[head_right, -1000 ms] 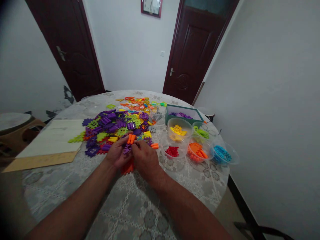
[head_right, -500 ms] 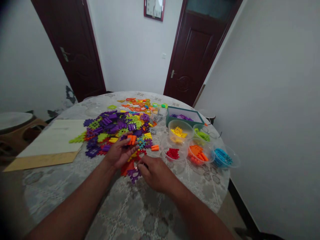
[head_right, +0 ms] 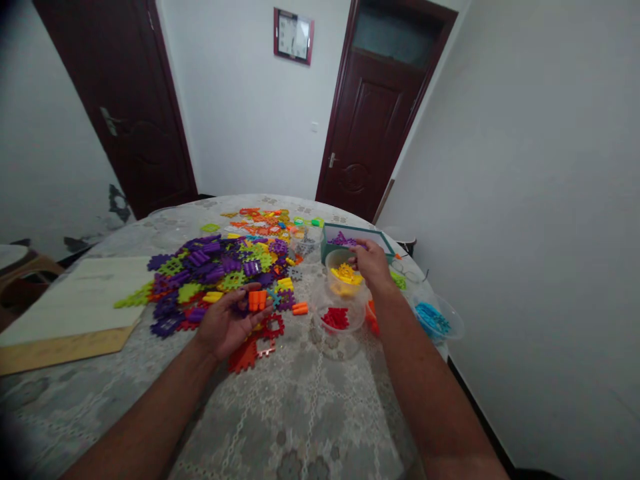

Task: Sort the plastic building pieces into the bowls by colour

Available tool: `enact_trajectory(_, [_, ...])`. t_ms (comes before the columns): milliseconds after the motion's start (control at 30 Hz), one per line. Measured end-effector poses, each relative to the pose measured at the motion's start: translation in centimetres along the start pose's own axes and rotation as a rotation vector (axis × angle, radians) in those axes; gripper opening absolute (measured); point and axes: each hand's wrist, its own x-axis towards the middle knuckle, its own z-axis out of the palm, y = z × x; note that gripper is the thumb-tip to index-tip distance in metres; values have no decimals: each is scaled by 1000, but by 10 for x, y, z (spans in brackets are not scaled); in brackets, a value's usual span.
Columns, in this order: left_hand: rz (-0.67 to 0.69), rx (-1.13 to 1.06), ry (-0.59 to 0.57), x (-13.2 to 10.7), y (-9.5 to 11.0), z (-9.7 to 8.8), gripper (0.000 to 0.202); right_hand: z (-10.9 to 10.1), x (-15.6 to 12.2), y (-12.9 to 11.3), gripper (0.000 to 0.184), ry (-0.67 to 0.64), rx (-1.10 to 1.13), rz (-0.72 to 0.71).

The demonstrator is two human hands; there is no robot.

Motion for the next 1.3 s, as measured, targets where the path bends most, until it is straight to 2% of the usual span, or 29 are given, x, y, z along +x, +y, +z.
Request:
enact_trajectory(67, [6,3,-30,-1,0,-1,24,3,-12,5,36,-2,2,-18])
enact_trajectory(167, [-15,31,-77,-1,-1,-2,25,12,-57,10,28,-150,-40,-117])
enact_trajectory(267, [-44,75,-109,-3,-2,-2,23,26,-109,8,28,-305,-166,-272])
enact_trajectory(400, [-75,77,-142,-7,-3,0,24,47,-155,3,25,-352,-234,-525])
enact_trajectory(567, [-119,16,-218,-9,-3,2,28,67,-168,11,34,-389,-223,-623])
enact_trajectory(700, [-168,-3,-282,-10,-5,1,33,79,-169,24,41,-395,-321,-678])
enact_trajectory(867, [-244,18,-283,-11,-7,0,37,88,-170,37,42,-380,-422,-683])
enact_trajectory(967, [-260,47,-296,-10,-7,-1,40,85,-172,35,39,-368,-397,-666])
enact_trajectory(1067, [-235,76,-286,-10,-6,0,39,74,-178,23,39,-376,-358,-651])
enact_trajectory(1200, [-216,97,-259,-10,-2,3,36,47,-188,11,38,-379,-333,-601])
enact_trajectory(1300, [-194,98,-217,-9,1,4,36,18,-187,13,35,-298,-355,-590])
